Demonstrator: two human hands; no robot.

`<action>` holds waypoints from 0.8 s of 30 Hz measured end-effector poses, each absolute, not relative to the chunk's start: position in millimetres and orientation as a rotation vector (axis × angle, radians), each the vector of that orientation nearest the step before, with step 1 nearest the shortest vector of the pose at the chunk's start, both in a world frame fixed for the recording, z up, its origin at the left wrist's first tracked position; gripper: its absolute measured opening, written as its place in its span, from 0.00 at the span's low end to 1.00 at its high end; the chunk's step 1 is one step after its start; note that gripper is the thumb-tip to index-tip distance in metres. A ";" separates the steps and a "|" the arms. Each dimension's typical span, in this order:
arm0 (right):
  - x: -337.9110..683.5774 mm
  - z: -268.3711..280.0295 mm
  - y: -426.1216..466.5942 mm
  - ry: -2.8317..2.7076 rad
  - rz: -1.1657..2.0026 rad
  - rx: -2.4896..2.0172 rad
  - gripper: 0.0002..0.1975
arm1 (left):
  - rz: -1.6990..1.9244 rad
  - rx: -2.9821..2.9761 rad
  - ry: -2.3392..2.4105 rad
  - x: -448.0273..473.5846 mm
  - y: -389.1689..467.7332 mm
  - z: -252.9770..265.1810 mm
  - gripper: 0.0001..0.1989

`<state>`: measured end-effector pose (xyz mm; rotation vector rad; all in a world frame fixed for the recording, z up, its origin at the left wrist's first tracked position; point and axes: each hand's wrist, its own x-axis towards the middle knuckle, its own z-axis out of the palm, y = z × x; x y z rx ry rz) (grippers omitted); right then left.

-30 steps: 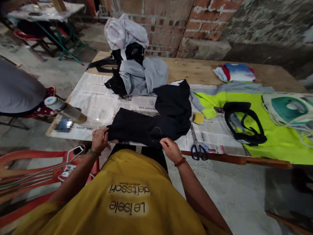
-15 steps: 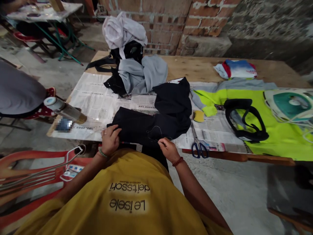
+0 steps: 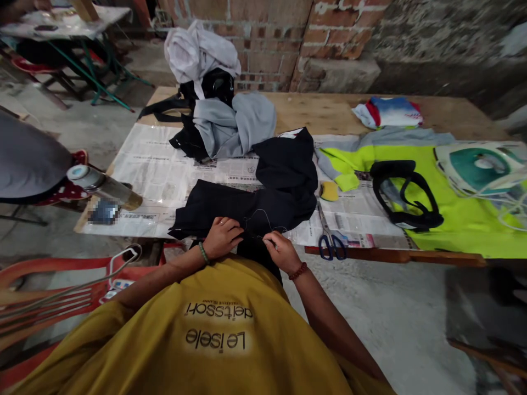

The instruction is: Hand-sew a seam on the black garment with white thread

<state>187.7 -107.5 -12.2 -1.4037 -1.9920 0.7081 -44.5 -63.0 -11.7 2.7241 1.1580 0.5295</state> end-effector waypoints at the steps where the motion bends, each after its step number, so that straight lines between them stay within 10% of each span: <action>1: 187.5 -11.4 -107.8 -1.995 0.708 -1.394 0.08 | 0.527 2.715 1.165 -44.3 -62.6 -12.6 0.09; 24: 191.9 -13.3 -117.5 -2.119 0.754 -1.330 0.08 | 0.565 2.717 1.048 -49.9 -67.3 -26.8 0.11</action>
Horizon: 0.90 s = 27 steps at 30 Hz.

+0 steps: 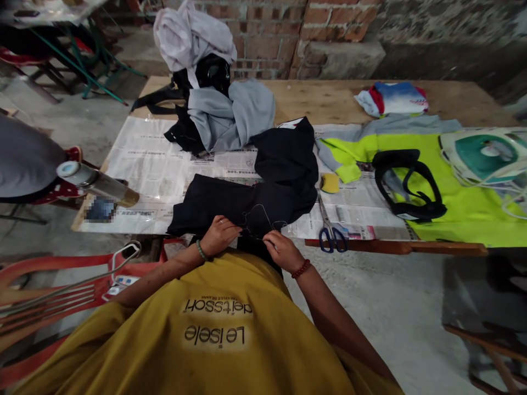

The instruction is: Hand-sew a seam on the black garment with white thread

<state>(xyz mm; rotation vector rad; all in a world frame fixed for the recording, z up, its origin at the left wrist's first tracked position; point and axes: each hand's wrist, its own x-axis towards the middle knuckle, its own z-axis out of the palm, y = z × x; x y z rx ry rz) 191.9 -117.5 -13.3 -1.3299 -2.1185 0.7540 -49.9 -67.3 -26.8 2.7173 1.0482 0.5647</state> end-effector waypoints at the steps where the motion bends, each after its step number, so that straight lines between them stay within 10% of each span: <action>1: 192.6 -12.9 -118.5 -2.139 0.764 -1.320 0.08 | 0.556 2.733 1.021 -50.9 -67.8 -26.5 0.11; 27: 172.8 -1.6 -56.5 -2.674 0.598 -1.295 0.13 | 0.438 2.333 1.046 -49.8 -64.3 -32.5 0.09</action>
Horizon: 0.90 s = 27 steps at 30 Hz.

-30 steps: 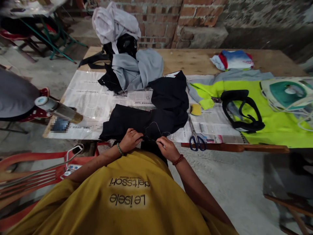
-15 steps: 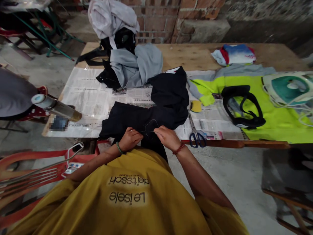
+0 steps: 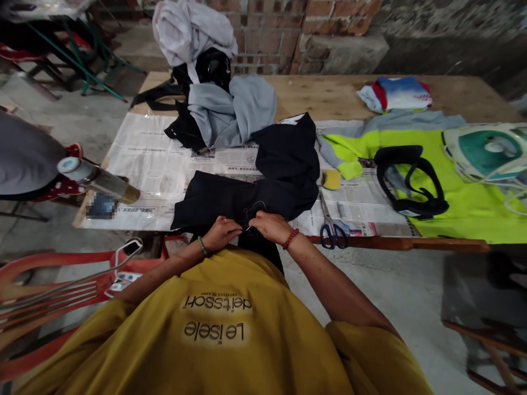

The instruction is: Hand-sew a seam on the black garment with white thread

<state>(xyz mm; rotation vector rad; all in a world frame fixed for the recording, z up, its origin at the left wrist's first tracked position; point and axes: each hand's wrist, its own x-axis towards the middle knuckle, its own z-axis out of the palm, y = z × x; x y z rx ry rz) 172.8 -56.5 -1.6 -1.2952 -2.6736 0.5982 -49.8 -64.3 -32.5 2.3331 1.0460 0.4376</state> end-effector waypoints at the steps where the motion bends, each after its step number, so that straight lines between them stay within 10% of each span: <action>1: 172.7 -2.9 -56.3 -2.669 0.617 -1.287 0.13 | 0.441 2.314 1.046 -49.3 -63.7 -33.4 0.09; 27: 138.0 7.8 -48.4 -1.443 1.837 -1.461 0.04 | 0.538 2.480 0.947 -51.7 -69.0 -26.5 0.11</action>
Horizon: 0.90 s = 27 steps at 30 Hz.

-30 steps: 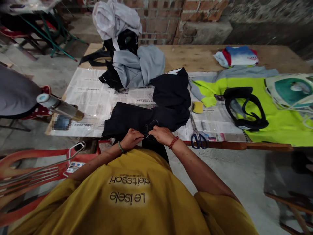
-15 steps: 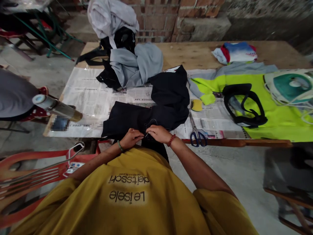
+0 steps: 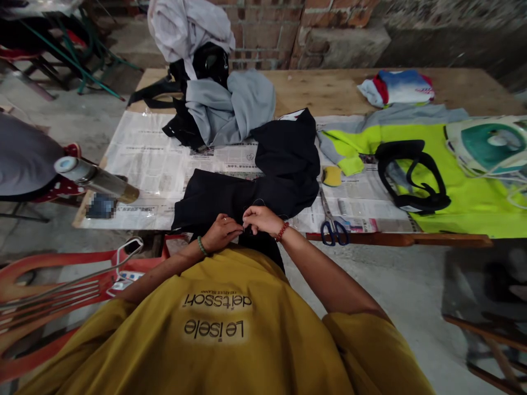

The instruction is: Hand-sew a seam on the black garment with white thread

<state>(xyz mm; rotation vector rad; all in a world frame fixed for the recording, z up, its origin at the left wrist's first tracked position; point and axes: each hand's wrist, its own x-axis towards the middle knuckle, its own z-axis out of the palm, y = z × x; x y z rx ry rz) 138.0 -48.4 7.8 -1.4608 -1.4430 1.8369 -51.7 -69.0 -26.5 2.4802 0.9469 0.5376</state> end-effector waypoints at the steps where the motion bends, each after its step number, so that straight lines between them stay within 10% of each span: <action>1: 137.4 8.4 -48.3 -1.452 1.835 -1.474 0.04 | 0.539 2.503 0.944 -51.5 -69.2 -26.5 0.12; 22: 133.6 1.5 -54.8 -1.970 1.381 -1.534 0.11 | 0.705 2.521 1.117 -48.3 -69.2 -30.7 0.10; 27: 151.4 8.6 -48.8 -2.056 0.736 -1.442 0.14 | 0.611 2.110 1.095 -50.5 -58.4 -39.8 0.08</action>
